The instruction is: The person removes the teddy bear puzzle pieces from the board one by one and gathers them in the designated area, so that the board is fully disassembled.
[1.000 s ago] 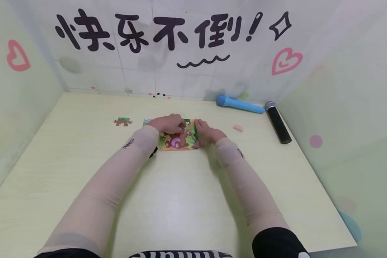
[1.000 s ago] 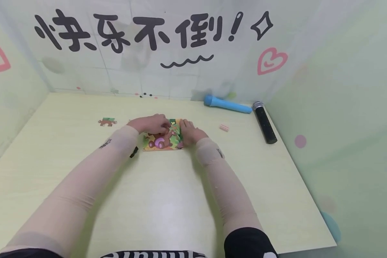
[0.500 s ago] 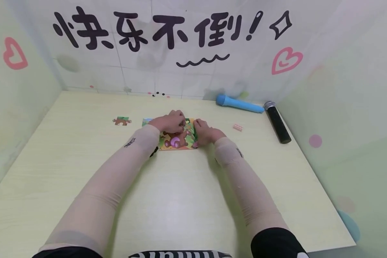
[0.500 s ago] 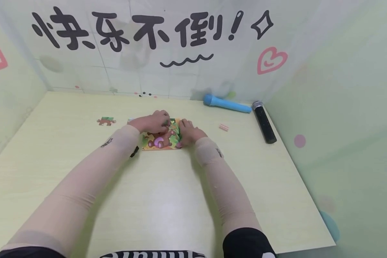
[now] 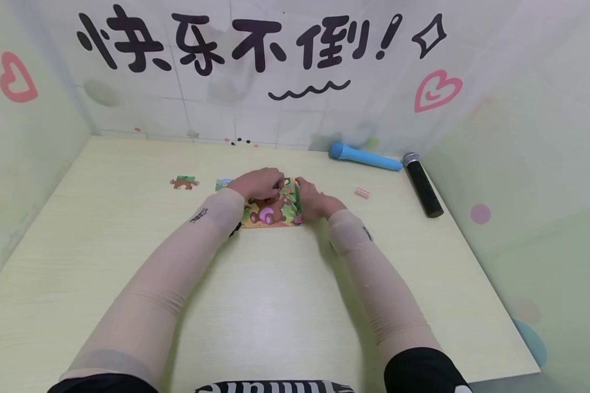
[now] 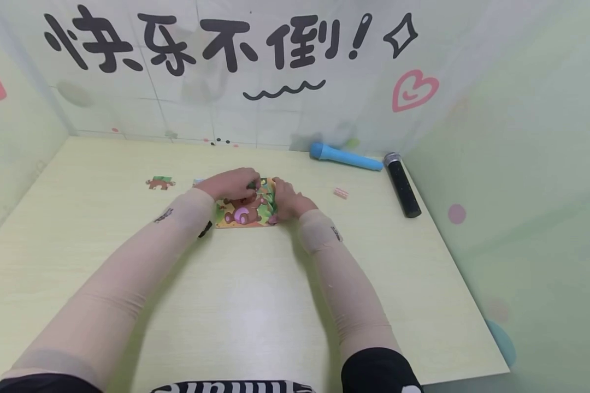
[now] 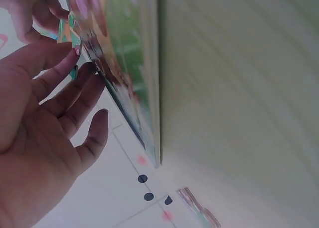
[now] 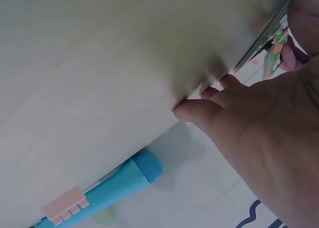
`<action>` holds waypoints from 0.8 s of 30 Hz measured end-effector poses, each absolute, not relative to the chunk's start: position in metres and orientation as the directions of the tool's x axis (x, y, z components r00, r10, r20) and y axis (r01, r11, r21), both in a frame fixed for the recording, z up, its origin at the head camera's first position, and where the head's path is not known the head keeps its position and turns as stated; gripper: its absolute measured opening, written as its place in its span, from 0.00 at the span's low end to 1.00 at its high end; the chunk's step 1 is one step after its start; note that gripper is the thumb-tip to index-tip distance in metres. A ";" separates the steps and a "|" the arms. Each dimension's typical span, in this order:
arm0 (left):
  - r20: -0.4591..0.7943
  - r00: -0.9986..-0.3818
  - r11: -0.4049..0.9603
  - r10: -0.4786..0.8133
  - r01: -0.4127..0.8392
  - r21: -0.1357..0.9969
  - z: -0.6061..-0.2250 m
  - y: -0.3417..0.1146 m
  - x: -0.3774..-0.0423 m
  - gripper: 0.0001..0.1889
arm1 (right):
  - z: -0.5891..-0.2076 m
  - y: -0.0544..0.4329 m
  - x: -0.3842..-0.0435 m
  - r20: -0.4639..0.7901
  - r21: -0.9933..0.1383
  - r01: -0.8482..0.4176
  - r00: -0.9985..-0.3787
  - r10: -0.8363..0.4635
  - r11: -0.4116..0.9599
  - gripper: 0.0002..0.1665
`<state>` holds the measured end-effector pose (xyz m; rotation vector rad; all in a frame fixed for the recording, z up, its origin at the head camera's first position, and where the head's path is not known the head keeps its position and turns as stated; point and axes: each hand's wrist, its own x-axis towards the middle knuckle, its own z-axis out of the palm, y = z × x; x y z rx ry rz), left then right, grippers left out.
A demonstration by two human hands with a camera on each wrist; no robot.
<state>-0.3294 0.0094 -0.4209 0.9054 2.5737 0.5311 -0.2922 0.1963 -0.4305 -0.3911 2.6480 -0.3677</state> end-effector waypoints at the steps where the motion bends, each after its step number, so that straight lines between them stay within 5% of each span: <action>1: -0.204 -0.731 0.725 0.651 0.519 0.452 -0.421 0.011 -0.330 0.08 | -0.431 0.197 -0.292 -0.380 -0.310 -0.216 -0.864 -0.329 0.926 0.70; 24: -0.083 -0.781 0.780 0.619 0.599 0.184 -0.424 0.022 -0.332 0.03 | -0.429 0.203 -0.289 -0.409 -0.280 -0.241 -0.846 -0.342 0.929 0.66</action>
